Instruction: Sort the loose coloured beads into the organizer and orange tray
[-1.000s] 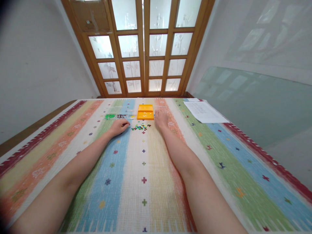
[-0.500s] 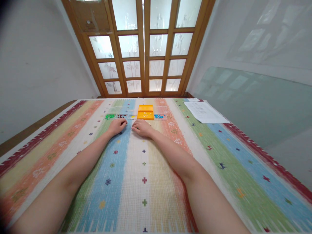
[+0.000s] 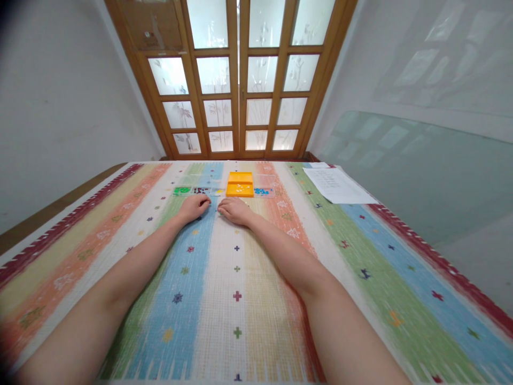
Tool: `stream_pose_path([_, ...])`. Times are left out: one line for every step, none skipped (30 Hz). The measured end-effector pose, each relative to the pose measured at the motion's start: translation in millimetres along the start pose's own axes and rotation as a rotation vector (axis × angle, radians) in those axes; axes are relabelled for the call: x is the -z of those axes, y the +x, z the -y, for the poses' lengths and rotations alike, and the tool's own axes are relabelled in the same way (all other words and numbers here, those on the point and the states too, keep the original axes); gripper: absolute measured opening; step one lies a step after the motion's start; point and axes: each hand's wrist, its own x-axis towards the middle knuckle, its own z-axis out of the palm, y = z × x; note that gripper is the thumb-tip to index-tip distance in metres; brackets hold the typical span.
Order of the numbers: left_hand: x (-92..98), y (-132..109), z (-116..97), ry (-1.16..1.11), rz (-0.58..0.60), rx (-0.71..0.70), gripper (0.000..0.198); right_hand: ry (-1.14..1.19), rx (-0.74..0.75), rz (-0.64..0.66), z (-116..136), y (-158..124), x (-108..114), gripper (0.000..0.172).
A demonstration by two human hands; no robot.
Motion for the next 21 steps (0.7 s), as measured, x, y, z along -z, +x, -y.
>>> stream_pose_path([0.0, 0, 0, -0.005, 0.006, 0.000, 0.025, -0.007, -0.006, -0.002, -1, -1, 0, 0.037])
stream_pose_path([0.0, 0, 0, -0.010, 0.010, 0.000, 0.025, -0.012, -0.009, -0.006, -1, -1, 0, 0.037])
stream_pose_path([0.0, 0, 0, -0.014, 0.013, 0.001, 0.025, -0.014, -0.005, -0.009, -1, -1, 0, 0.037])
stream_pose_path([-0.2, 0, 0, -0.017, 0.014, 0.001, 0.025, -0.010, 0.005, -0.013, -1, -1, 0, 0.037])
stream_pose_path([-0.3, 0, 0, -0.019, 0.013, 0.001, 0.025, -0.002, 0.025, -0.015, 0, -1, 0, 0.036])
stream_pose_path([-0.6, 0, 1, -0.018, 0.011, 0.001, 0.025, 0.009, 0.051, -0.013, 1, -1, 0, 0.036])
stream_pose_path([-0.8, 0, 1, -0.017, 0.009, 0.000, 0.026, 0.020, 0.078, -0.008, 2, 0, 0, 0.036])
stream_pose_path([-1.1, 0, 1, -0.015, 0.007, -0.003, 0.026, 0.026, 0.101, 0.000, 3, 1, -1, 0.036])
stream_pose_path([-1.4, 0, 2, -0.012, 0.006, -0.005, 0.026, 0.027, 0.115, 0.009, 4, 1, -1, 0.036])
stream_pose_path([-1.6, 0, 2, -0.009, 0.007, -0.008, 0.026, 0.023, 0.119, 0.017, 4, 2, -1, 0.036])
stream_pose_path([-1.8, 0, 2, -0.007, 0.009, -0.008, 0.026, 0.014, 0.113, 0.022, 5, 2, -2, 0.036])
stream_pose_path([-2.1, 0, 2, -0.005, 0.012, -0.008, 0.026, 0.004, 0.100, 0.024, 5, 2, -2, 0.036])
stream_pose_path([-2.3, 0, 2, -0.004, 0.015, -0.006, 0.026, -0.005, 0.084, 0.022, 5, 2, -3, 0.037])
stream_pose_path([-2.5, 0, 2, -0.005, 0.016, -0.006, 0.026, -0.011, 0.069, 0.016, 4, 1, -3, 0.037])
stream_pose_path([-2.7, 0, 3, -0.008, 0.016, -0.007, 0.026, -0.013, 0.055, 0.006, 3, 1, -4, 0.038])
stream_pose_path([-3.0, 0, 2, -0.011, 0.015, -0.010, 0.027, -0.012, 0.038, -0.013, 1, 1, -4, 0.039])
stream_pose_path([-3.1, 0, 2, -0.015, 0.014, -0.015, 0.027, -0.011, 0.015, -0.042, -2, 0, -4, 0.039])
stream_pose_path([-3.2, 0, 2, -0.020, 0.016, -0.019, 0.027, -0.013, -0.015, -0.077, -5, 0, -4, 0.040])
stream_pose_path([-3.0, 0, 1, -0.029, 0.020, -0.024, 0.027, -0.021, -0.052, -0.116, -9, -1, -2, 0.040])
stream_pose_path([-2.6, 0, -1, -0.047, 0.027, -0.029, 0.027, -0.034, -0.096, -0.159, -14, -2, 0, 0.041])
stream_pose_path([-1.8, 0, -3, -0.079, 0.036, -0.031, 0.027, -0.053, -0.144, -0.201, -19, -3, 3, 0.041])
